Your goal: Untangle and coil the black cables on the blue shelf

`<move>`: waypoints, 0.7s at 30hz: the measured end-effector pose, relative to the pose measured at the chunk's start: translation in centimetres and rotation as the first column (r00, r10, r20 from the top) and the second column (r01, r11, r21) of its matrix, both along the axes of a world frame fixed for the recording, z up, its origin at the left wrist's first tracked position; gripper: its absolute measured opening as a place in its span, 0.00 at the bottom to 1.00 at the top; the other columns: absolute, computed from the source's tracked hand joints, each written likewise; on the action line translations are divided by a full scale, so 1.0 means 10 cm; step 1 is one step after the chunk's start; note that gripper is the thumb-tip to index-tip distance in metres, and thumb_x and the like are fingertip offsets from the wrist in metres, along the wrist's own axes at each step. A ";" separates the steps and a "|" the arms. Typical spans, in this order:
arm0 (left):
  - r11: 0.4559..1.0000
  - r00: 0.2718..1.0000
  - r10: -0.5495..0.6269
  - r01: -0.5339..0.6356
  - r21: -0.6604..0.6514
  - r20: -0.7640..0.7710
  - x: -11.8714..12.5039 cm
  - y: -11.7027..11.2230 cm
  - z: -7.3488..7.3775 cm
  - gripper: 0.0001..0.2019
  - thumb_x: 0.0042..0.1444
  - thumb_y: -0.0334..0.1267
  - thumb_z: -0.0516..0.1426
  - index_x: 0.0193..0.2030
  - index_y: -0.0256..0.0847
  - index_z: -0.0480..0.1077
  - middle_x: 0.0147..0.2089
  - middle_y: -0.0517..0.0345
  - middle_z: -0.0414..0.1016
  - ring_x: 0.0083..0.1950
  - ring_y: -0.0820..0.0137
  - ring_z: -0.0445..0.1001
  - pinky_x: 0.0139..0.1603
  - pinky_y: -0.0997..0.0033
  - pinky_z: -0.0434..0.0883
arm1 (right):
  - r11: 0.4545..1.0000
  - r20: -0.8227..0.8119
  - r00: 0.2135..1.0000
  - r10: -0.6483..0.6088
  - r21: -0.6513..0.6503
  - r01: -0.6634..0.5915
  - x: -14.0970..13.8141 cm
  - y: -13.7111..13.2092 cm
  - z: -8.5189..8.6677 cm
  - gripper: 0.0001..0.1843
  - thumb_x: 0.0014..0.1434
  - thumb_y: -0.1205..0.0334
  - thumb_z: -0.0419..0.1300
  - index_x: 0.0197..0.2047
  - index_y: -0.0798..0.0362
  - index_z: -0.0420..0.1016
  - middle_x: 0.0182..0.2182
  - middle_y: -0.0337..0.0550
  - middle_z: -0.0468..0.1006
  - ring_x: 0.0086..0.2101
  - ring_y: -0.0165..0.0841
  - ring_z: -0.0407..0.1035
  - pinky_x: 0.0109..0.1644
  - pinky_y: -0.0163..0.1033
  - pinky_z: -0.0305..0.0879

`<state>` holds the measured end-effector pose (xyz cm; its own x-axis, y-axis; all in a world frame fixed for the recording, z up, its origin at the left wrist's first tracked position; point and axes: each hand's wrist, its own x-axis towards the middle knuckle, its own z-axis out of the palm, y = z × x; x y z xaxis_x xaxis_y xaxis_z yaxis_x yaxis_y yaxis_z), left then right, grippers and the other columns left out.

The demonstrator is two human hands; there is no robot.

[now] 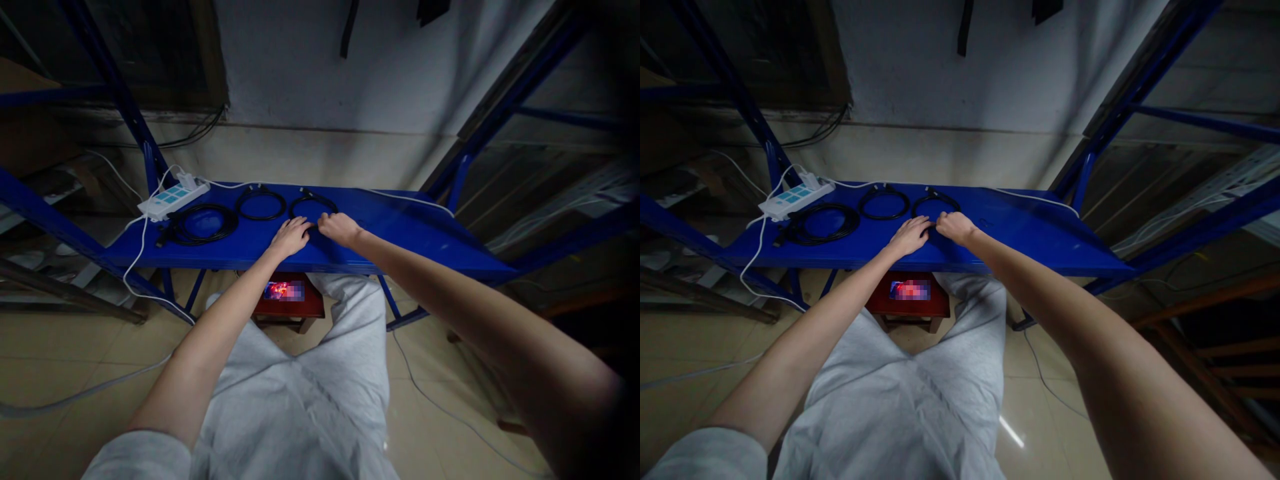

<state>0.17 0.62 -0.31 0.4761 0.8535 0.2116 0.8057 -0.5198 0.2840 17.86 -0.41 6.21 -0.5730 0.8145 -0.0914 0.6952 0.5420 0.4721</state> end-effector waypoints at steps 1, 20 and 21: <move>1.000 1.000 -0.001 0.001 0.001 0.001 0.00 0.00 0.00 0.23 0.66 0.36 0.48 0.67 0.42 0.65 0.74 0.51 0.58 0.76 0.63 0.54 0.76 0.55 0.53 | 0.999 -0.025 0.999 -0.039 -0.003 0.039 -0.03 -0.02 0.00 0.19 0.66 0.74 0.47 0.53 0.65 0.76 0.48 0.68 0.76 0.46 0.43 0.76 0.46 0.41 0.69; 1.000 1.000 -0.002 0.002 -0.014 0.011 0.00 0.02 -0.02 0.25 0.67 0.36 0.48 0.69 0.47 0.64 0.75 0.54 0.58 0.76 0.63 0.53 0.76 0.52 0.51 | 0.544 -0.483 0.267 -0.834 -0.637 0.546 -0.16 0.38 0.13 0.05 0.61 0.69 0.64 0.38 0.64 0.78 0.17 0.43 0.73 0.22 0.33 0.74 0.30 0.35 0.74; 1.000 1.000 0.000 0.000 -0.015 0.015 0.00 0.02 -0.02 0.24 0.66 0.35 0.48 0.69 0.47 0.64 0.75 0.54 0.58 0.76 0.63 0.53 0.77 0.52 0.50 | 0.527 -0.490 0.220 -0.844 -0.679 0.511 -0.15 0.39 0.11 0.05 0.62 0.70 0.62 0.37 0.64 0.77 0.16 0.41 0.71 0.20 0.32 0.72 0.28 0.34 0.72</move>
